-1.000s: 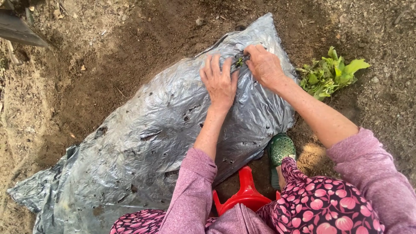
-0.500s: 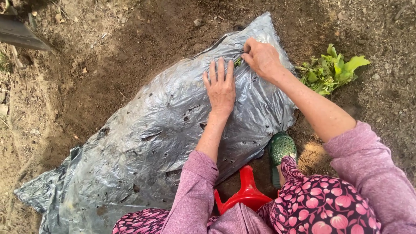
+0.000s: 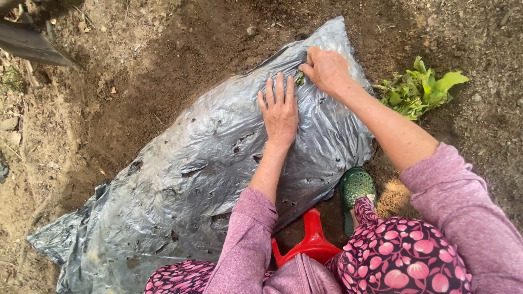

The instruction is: The person is sitting on a stool and planting green seedlings into pre-cut holes in a plastic-covered garden bed.

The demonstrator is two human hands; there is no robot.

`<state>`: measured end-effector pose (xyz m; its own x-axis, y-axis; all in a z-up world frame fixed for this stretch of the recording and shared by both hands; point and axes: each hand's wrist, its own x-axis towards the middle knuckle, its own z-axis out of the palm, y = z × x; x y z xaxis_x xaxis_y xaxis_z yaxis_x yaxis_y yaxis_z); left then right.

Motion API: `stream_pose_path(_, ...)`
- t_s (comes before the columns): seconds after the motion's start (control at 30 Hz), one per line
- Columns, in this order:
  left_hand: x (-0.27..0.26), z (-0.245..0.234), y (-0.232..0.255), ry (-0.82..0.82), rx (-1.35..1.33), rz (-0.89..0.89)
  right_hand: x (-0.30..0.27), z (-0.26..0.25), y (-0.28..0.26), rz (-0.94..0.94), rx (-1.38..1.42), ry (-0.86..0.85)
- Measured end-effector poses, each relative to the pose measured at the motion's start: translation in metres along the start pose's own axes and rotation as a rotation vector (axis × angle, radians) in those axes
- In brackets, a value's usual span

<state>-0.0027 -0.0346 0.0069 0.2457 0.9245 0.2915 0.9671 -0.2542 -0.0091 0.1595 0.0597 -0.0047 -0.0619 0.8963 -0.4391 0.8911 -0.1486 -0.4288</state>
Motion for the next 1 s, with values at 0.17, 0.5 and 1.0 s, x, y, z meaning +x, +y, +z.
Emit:
stream_pose_path(0.17, -0.002, 0.009, -0.001, -0.005, 0.012, 0.004, -0.015, -0.049, -0.024, 0.121, 0.265, -0.135)
stream_pose_path(0.5, -0.005, 0.007, 0.0, -0.034, 0.007, 0.005, 0.044, 0.002, -0.019, -0.233, 0.05, -0.202)
stream_pose_path(1.0, -0.005, 0.013, -0.001, -0.047, 0.013, 0.002, -0.04, -0.075, -0.046, 0.19, 0.479, -0.364)
